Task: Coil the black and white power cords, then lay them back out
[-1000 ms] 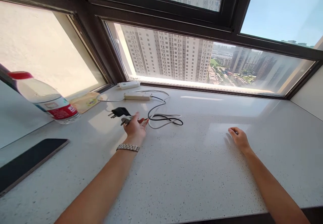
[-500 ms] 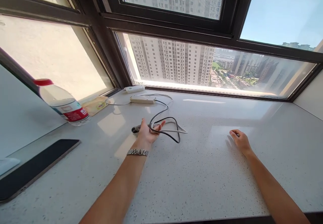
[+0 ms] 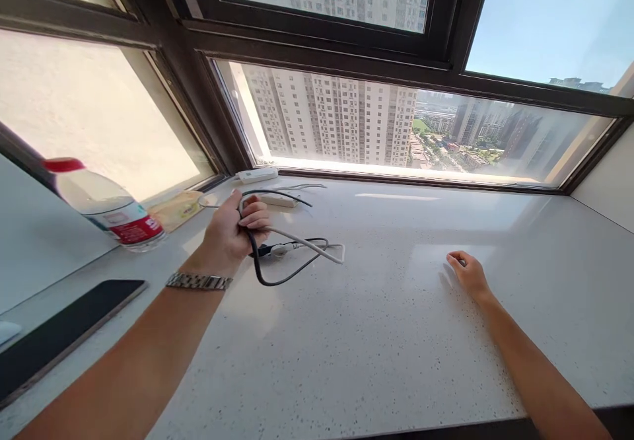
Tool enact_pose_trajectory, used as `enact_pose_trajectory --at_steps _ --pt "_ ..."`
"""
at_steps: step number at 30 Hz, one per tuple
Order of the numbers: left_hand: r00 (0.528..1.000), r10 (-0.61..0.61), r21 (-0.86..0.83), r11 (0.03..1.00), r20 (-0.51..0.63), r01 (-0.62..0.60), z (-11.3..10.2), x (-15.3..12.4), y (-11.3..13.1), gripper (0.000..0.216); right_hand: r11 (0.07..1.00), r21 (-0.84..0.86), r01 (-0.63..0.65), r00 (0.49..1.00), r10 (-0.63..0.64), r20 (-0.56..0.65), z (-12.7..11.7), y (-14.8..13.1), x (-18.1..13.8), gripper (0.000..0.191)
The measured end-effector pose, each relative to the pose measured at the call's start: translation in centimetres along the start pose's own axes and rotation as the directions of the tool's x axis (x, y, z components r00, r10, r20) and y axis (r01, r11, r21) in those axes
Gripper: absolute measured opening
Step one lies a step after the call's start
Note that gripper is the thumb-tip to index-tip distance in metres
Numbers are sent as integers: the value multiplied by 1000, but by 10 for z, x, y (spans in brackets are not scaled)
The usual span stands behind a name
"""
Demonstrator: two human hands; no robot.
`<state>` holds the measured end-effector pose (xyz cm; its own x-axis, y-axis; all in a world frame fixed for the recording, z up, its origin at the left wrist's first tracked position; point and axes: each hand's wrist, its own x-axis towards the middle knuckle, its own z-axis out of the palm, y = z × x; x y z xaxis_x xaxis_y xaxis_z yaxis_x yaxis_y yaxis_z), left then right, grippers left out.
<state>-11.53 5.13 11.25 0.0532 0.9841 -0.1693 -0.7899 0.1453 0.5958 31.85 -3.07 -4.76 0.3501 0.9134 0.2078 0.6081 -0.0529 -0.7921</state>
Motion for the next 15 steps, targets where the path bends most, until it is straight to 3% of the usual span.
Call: enact_pose_trajectory --at_steps 2,4,7,9,10,12,13,15 --pt "999 -20 -48 999 25 22 3 -9 -9 42 997 -19 76 997 -76 -14 16 -12 -7 48" --pt "997 -33 -53 998 65 37 10 -19 -28 43 971 -15 240 970 -239 32 45 -37 -19 58" --pt "992 -38 -62 997 117 45 26 -30 -57 42 871 114 478 843 -491 221 108 -95 -43 87" --pt "985 -64 -63 995 159 75 34 -33 -68 41 774 240 587 740 -632 229 154 -136 -60 99" --pt "981 -78 -60 994 178 90 37 -35 -69 40 730 312 608 697 -679 230 174 -154 -68 89" --pt "977 -86 -39 995 193 95 39 -35 -63 39 684 456 569 607 -724 327 203 -178 -82 46" --pt "980 -79 -18 996 185 83 39 -35 -56 39 688 496 530 572 -722 390 210 -185 -86 38" --pt "987 -63 66 996 150 54 35 -33 -38 39 723 492 484 527 -690 495 209 -188 -86 42"
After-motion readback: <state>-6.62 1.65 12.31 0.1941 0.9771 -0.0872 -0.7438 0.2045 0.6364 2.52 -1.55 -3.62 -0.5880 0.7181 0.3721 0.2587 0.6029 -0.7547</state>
